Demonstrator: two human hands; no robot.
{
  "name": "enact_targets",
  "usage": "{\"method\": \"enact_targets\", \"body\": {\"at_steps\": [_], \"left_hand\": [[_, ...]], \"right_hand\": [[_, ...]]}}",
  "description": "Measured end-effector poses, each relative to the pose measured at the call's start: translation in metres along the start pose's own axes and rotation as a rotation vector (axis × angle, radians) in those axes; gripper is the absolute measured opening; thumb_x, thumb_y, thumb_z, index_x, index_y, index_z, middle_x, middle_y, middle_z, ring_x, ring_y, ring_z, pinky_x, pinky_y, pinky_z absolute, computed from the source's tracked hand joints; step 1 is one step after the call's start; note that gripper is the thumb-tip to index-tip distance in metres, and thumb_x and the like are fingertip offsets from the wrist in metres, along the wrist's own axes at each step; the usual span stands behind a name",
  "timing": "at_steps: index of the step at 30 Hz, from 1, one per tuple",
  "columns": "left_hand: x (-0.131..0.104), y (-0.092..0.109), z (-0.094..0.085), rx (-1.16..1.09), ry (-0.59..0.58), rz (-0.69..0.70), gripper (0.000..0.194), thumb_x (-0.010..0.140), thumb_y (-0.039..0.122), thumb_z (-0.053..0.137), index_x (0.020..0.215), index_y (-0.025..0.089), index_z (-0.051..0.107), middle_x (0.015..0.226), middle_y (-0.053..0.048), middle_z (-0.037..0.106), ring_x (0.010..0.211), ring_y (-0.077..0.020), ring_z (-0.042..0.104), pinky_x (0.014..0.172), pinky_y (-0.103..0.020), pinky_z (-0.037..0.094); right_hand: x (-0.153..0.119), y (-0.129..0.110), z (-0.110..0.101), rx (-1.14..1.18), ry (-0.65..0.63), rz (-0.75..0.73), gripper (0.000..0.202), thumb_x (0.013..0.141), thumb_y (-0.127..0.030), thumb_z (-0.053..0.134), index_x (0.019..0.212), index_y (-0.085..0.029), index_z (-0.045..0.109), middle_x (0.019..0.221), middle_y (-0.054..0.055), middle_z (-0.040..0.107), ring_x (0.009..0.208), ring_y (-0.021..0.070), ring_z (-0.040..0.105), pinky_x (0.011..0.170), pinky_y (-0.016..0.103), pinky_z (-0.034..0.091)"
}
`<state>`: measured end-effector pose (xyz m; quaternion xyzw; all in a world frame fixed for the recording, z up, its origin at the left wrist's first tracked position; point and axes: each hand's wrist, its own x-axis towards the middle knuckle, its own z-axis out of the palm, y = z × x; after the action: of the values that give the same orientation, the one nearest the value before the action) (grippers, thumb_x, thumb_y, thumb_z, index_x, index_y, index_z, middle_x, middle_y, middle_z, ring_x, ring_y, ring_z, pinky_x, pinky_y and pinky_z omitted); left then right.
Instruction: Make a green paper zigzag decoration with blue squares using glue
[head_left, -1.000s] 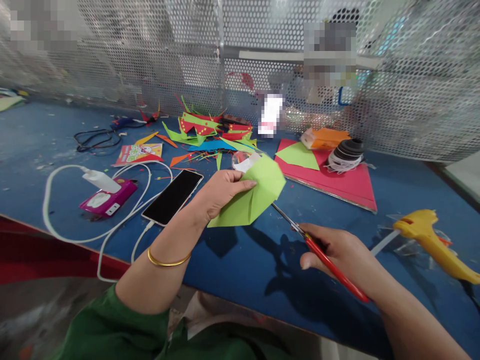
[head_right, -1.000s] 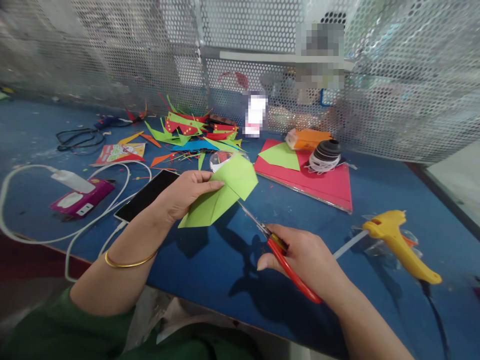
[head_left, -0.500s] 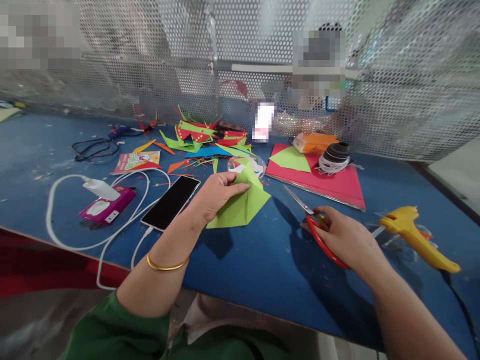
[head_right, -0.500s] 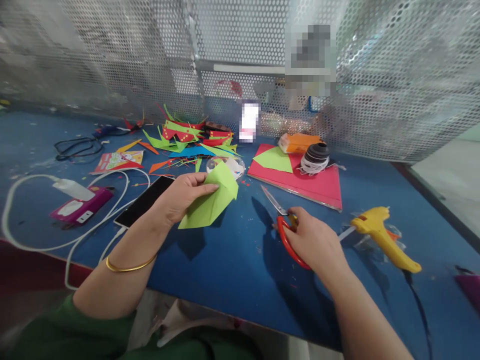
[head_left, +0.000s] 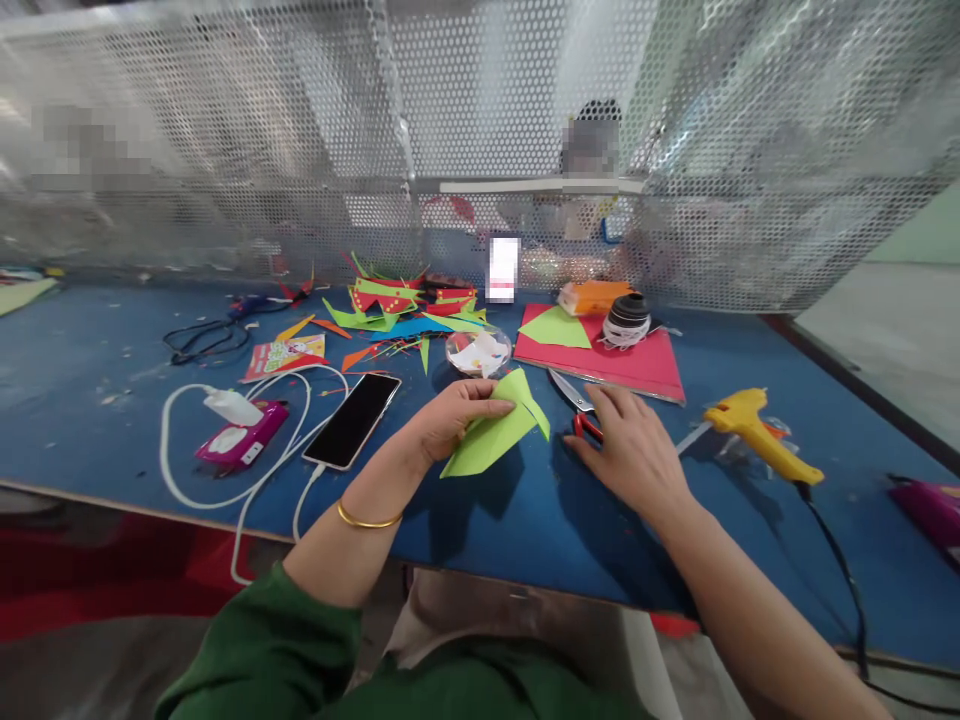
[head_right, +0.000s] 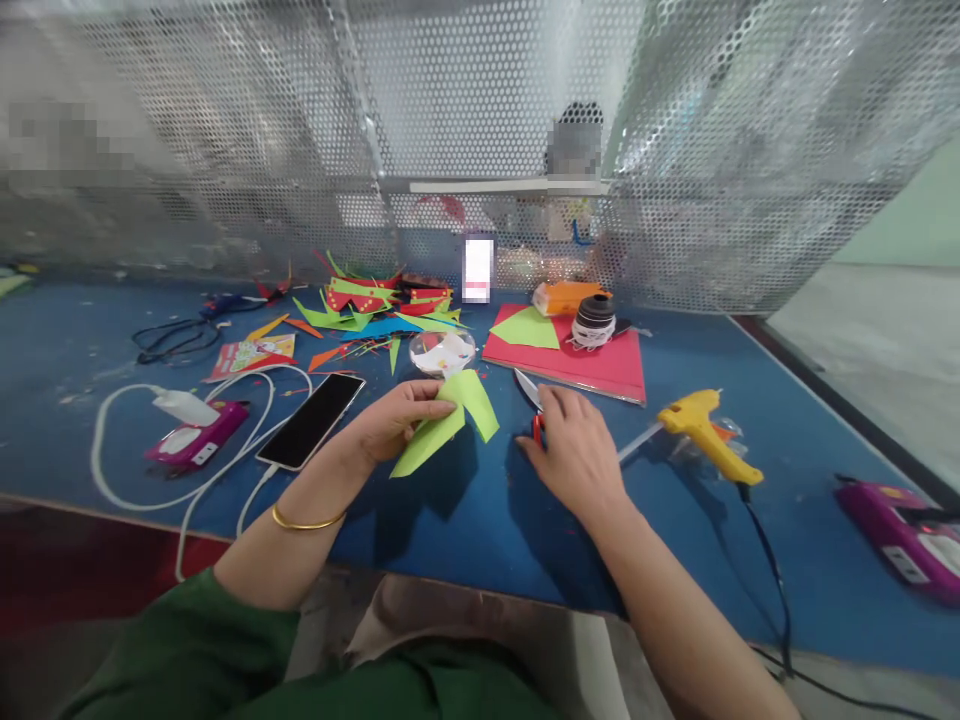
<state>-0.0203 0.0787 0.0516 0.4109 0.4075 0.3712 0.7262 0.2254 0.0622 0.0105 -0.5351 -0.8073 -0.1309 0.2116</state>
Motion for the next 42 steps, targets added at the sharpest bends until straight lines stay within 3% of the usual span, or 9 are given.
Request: {"method": "enact_targets", "body": {"at_steps": [3,10,14,19,24,32,37,40,42], "left_hand": [[0.0,-0.007,0.007,-0.009,-0.039,0.004,0.042,0.055,0.034,0.095,0.086,0.013,0.076,0.07,-0.004,0.074,0.058,-0.0132,0.067,0.058,-0.022,0.053],[-0.02,-0.012,0.012,0.164,-0.102,-0.049,0.034,0.061,0.035,0.09,0.082,0.015,0.074,0.077,-0.003,0.075,0.064,-0.0144,0.068,0.065,-0.026,0.054],[-0.031,-0.011,-0.001,0.612,-0.024,-0.019,0.02,0.075,0.03,0.075,0.09,0.018,0.075,0.085,-0.003,0.077,0.073,-0.0182,0.07,0.068,-0.028,0.052],[-0.038,-0.023,-0.013,1.213,0.17,0.102,0.025,0.076,0.027,0.068,0.099,0.022,0.075,0.094,-0.007,0.079,0.087,-0.026,0.071,0.073,-0.031,0.049],[-0.042,-0.033,-0.013,1.2,0.159,0.057,0.037,0.08,0.032,0.065,0.114,0.02,0.07,0.108,-0.009,0.077,0.098,-0.0271,0.071,0.075,-0.031,0.05],[-0.044,-0.035,-0.014,1.233,0.166,-0.012,0.044,0.083,0.035,0.065,0.125,0.02,0.065,0.094,-0.005,0.076,0.086,-0.025,0.07,0.074,-0.033,0.05],[-0.057,-0.037,-0.007,1.517,0.293,0.231,0.042,0.084,0.027,0.068,0.124,0.019,0.066,0.117,-0.011,0.07,0.106,-0.03,0.066,0.087,-0.041,0.051],[-0.059,-0.04,-0.005,1.497,0.158,0.413,0.022,0.088,0.02,0.063,0.108,0.02,0.071,0.108,-0.008,0.072,0.103,-0.0258,0.066,0.088,-0.038,0.051],[-0.056,-0.043,-0.007,1.456,0.038,0.438,0.017,0.09,0.017,0.06,0.102,0.021,0.072,0.104,-0.006,0.073,0.099,-0.0235,0.066,0.086,-0.036,0.051]], "right_hand": [[-0.004,-0.017,-0.001,0.125,0.182,-0.178,0.063,0.09,-0.037,0.064,0.143,-0.009,0.047,0.138,0.021,0.061,0.126,0.033,0.058,0.104,0.046,0.049],[-0.011,-0.017,-0.013,0.06,0.371,-0.351,0.038,0.093,-0.005,0.05,0.128,-0.01,0.062,0.125,0.016,0.071,0.117,0.0252,0.065,0.104,0.04,0.046],[-0.022,-0.021,-0.011,-0.021,0.217,-0.391,0.034,0.094,-0.005,0.05,0.123,-0.009,0.067,0.124,0.016,0.072,0.118,0.0281,0.065,0.102,0.043,0.049],[-0.043,-0.04,0.0,0.02,0.012,-0.361,0.03,0.096,-0.009,0.05,0.12,-0.011,0.069,0.124,0.016,0.072,0.117,0.0282,0.066,0.097,0.042,0.054],[-0.054,-0.053,-0.003,0.088,0.041,-0.4,0.029,0.098,-0.009,0.049,0.117,-0.01,0.07,0.119,0.014,0.074,0.114,0.0258,0.067,0.097,0.039,0.054],[-0.043,-0.054,-0.008,0.164,-0.105,-0.555,0.023,0.096,-0.007,0.051,0.105,-0.006,0.072,0.108,0.017,0.074,0.093,0.0239,0.067,0.082,0.037,0.052],[-0.035,-0.048,-0.011,0.18,-0.188,-0.587,0.021,0.095,-0.006,0.053,0.099,-0.008,0.073,0.105,0.015,0.074,0.087,0.0229,0.066,0.075,0.037,0.049],[-0.035,-0.051,-0.011,0.166,-0.179,-0.583,0.022,0.094,-0.006,0.052,0.098,-0.009,0.073,0.102,0.015,0.074,0.083,0.0226,0.065,0.074,0.037,0.047],[-0.038,-0.054,-0.01,0.153,-0.145,-0.564,0.025,0.094,-0.004,0.05,0.098,-0.008,0.074,0.101,0.015,0.074,0.083,0.0225,0.065,0.074,0.037,0.046]]}}
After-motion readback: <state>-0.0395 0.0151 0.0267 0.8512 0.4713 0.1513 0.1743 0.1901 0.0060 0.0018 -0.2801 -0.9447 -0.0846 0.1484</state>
